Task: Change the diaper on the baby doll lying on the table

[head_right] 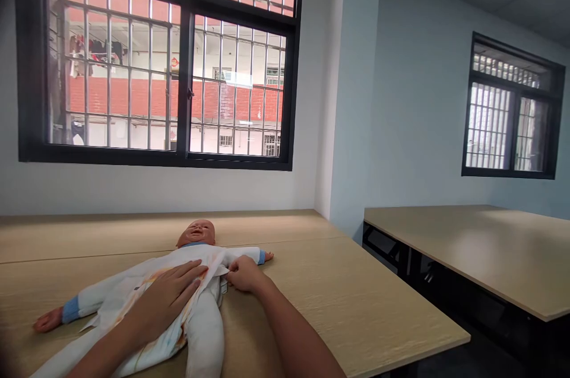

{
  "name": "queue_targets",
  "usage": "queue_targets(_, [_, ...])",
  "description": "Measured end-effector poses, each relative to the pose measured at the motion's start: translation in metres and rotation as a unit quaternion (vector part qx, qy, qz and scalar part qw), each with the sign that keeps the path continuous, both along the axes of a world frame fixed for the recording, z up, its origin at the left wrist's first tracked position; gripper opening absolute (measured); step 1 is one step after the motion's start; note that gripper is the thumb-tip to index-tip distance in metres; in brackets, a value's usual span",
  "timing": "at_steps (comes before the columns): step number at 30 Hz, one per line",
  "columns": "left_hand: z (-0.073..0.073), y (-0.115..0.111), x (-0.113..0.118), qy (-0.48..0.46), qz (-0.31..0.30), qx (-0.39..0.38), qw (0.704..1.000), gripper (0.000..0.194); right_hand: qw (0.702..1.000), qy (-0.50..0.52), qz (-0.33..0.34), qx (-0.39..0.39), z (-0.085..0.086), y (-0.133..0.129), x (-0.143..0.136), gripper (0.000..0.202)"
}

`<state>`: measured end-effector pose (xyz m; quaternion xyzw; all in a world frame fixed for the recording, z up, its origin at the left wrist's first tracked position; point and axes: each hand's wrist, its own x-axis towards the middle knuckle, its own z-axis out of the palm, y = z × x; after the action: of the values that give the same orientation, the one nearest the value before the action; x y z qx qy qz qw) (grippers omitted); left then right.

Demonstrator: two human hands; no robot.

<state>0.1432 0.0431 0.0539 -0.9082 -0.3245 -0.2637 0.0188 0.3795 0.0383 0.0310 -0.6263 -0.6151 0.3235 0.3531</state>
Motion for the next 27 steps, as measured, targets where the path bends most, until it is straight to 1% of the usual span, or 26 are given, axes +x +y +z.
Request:
queue_targets(2, [-0.001, 0.0, -0.001, -0.003, -0.002, -0.004, 1.0, 0.047, 1.0, 0.025, -0.011, 0.005, -0.001, 0.004, -0.004, 0.023])
queue_targets(5, [-0.001, 0.0, -0.001, -0.003, -0.002, -0.003, 1.0, 0.047, 0.998, 0.059, -0.005, -0.003, 0.002, 0.005, -0.006, 0.019])
queue_targets(7, [-0.001, -0.001, -0.002, -0.001, 0.0, -0.001, 1.0, 0.046, 0.997, 0.068, 0.014, -0.016, 0.005, 0.002, -0.005, 0.012])
queue_targets(8, [-0.001, -0.001, -0.002, -0.001, 0.001, -0.001, 1.0, 0.046, 0.997, 0.068, 0.031, -0.023, 0.007, -0.001, -0.004, 0.006])
queue_targets(9, [-0.001, -0.001, -0.001, 0.0, 0.002, -0.002, 1.0, 0.046, 0.996, 0.063, 0.053, -0.024, 0.008, -0.004, -0.003, 0.004])
queue_targets(12, [-0.001, 0.0, -0.001, 0.002, -0.001, -0.005, 1.0, 0.046, 0.989, 0.038, 0.14, 0.011, 0.011, -0.01, 0.002, 0.029])
queue_targets(14, [-0.001, 0.0, -0.001, 0.0, -0.005, -0.002, 1.0, 0.046, 0.984, 0.016, 0.173, 0.036, 0.01, -0.01, 0.005, 0.039])
queue_targets(16, [-0.002, 0.0, -0.001, -0.003, -0.007, 0.0, 1.0, 0.045, 0.985, -0.007, 0.171, 0.035, 0.008, -0.008, 0.007, 0.042])
queue_targets(20, [-0.002, 0.001, 0.0, -0.004, -0.004, -0.008, 1.0, 0.046, 0.988, -0.037, 0.149, 0.009, 0.003, -0.003, 0.008, 0.035])
queue_targets(24, [-0.003, 0.002, 0.0, -0.011, -0.001, -0.006, 1.0, 0.045, 0.986, -0.001, 0.166, -0.01, 0.002, -0.001, 0.006, 0.03])
queue_targets(27, [-0.004, 0.002, 0.0, -0.013, 0.0, -0.006, 1.0, 0.045, 0.986, 0.036, 0.163, 0.009, 0.003, -0.002, 0.003, 0.028])
